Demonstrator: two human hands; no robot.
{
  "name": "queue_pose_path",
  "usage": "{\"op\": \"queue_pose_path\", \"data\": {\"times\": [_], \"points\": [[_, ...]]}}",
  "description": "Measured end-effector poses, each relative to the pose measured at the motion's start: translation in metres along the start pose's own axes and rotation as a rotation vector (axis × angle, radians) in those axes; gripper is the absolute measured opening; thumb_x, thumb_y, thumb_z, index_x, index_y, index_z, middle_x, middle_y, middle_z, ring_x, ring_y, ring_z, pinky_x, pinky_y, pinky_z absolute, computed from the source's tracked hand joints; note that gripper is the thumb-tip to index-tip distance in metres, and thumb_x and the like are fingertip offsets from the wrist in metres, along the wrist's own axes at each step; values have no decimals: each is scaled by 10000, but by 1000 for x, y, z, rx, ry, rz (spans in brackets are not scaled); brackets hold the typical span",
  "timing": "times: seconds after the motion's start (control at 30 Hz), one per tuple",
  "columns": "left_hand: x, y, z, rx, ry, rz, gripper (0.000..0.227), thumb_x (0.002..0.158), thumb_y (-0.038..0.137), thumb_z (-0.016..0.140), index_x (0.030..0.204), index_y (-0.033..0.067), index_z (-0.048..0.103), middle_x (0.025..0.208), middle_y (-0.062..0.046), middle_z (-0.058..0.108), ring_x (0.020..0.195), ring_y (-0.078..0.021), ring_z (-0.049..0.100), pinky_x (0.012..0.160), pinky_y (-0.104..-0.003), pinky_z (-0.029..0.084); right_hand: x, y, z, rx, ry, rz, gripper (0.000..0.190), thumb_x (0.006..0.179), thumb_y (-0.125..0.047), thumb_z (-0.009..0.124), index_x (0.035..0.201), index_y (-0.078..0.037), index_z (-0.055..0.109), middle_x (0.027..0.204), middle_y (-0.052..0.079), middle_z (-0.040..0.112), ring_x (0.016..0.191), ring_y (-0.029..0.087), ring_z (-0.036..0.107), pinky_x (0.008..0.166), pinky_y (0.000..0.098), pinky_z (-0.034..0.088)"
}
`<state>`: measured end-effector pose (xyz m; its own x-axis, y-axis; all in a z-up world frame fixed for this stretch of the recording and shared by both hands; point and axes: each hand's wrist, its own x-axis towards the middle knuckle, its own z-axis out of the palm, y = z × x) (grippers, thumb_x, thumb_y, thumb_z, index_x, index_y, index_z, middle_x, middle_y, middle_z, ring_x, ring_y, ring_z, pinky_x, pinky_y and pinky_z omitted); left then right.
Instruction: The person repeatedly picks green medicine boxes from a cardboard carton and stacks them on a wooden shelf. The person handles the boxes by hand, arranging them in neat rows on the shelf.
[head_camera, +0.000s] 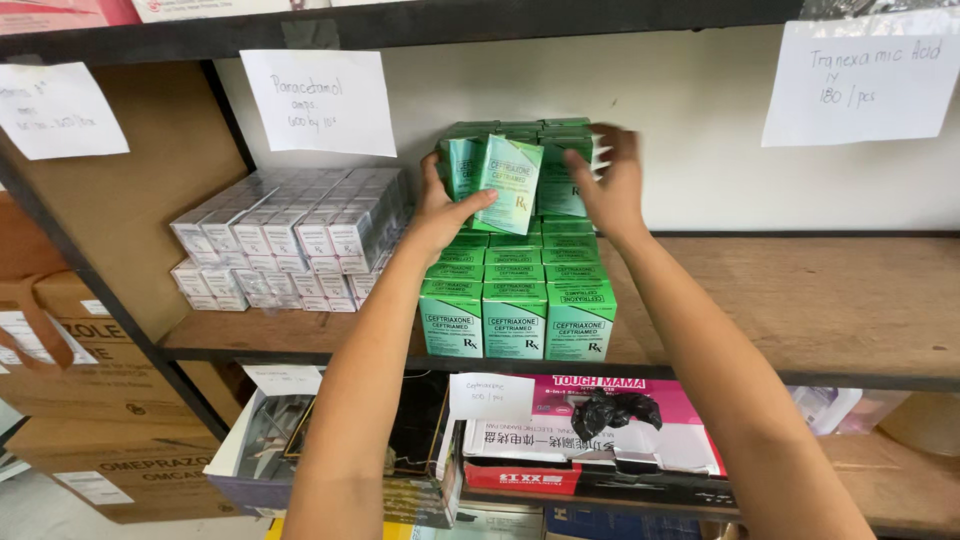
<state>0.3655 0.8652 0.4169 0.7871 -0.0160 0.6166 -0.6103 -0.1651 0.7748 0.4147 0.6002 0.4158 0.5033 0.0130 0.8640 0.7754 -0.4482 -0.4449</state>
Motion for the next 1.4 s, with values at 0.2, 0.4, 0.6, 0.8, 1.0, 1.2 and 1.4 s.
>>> {"op": "queue_pose_path", "data": {"times": [0.2, 0.4, 0.6, 0.8, 1.0, 1.2, 1.4], "points": [[16, -14, 14, 37, -123, 39, 1070, 850, 369, 784, 1524, 32, 24, 1440, -251, 500, 1302, -320, 566, 1035, -422, 519, -14, -49, -7, 455, -302, 236, 743, 922, -115, 747, 1502, -40, 290, 1248, 237, 621, 1130, 298, 675, 930, 387, 592], [38, -45, 23, 104, -104, 64, 760, 1183, 429, 511, 1608, -11, 60, 1659, -277, 153, 1527, -352, 166, 1222, -455, 240, -9, -58, -21, 575, -288, 261, 708, 903, -19, 723, 1473, -60, 306, 1239, 256, 622, 1119, 292, 674, 918, 385, 618], [39, -37, 20, 238, -4, 1, 669, 1037, 399, 565, 1535, 64, 270, 1526, -251, 443, 1412, -361, 460, 1159, -440, 381, -9, -44, -41, 255, -133, 224, 680, 881, -12, 759, 1420, -98, 352, 1100, 178, 654, 994, 267, 724, 789, 377, 626], [45, -30, 29, 562, 101, -15, 579, 980, 371, 675, 1435, 87, 456, 1364, -229, 508, 1272, -386, 525, 1046, -452, 459, -18, -26, -37, 29, -112, 223, 707, 847, 1, 783, 1412, -124, 377, 1028, 124, 680, 945, 244, 734, 745, 373, 605], [60, -43, 25, 724, 143, 7, 590, 903, 382, 748, 1355, 52, 563, 1313, -184, 631, 1199, -346, 618, 1032, -439, 494, -23, -7, -23, 48, -75, 248, 736, 840, 8, 783, 1430, -127, 363, 1021, 120, 649, 933, 241, 715, 734, 374, 610], [69, -61, 28, 752, 182, 78, 507, 930, 288, 767, 1332, 46, 576, 1272, -205, 638, 1214, -394, 591, 1030, -482, 481, -21, 7, -12, 32, -39, 132, 734, 833, 21, 801, 1442, -106, 410, 1044, 117, 645, 933, 251, 715, 764, 379, 600], [62, -63, 38, 688, 225, 63, 608, 889, 124, 774, 1387, 71, 430, 1329, -280, 511, 1212, -465, 563, 1014, -508, 490, -24, 10, -12, 84, -74, 164, 745, 863, -28, 787, 1491, -125, 397, 1044, 108, 654, 953, 219, 721, 781, 355, 605]]}}
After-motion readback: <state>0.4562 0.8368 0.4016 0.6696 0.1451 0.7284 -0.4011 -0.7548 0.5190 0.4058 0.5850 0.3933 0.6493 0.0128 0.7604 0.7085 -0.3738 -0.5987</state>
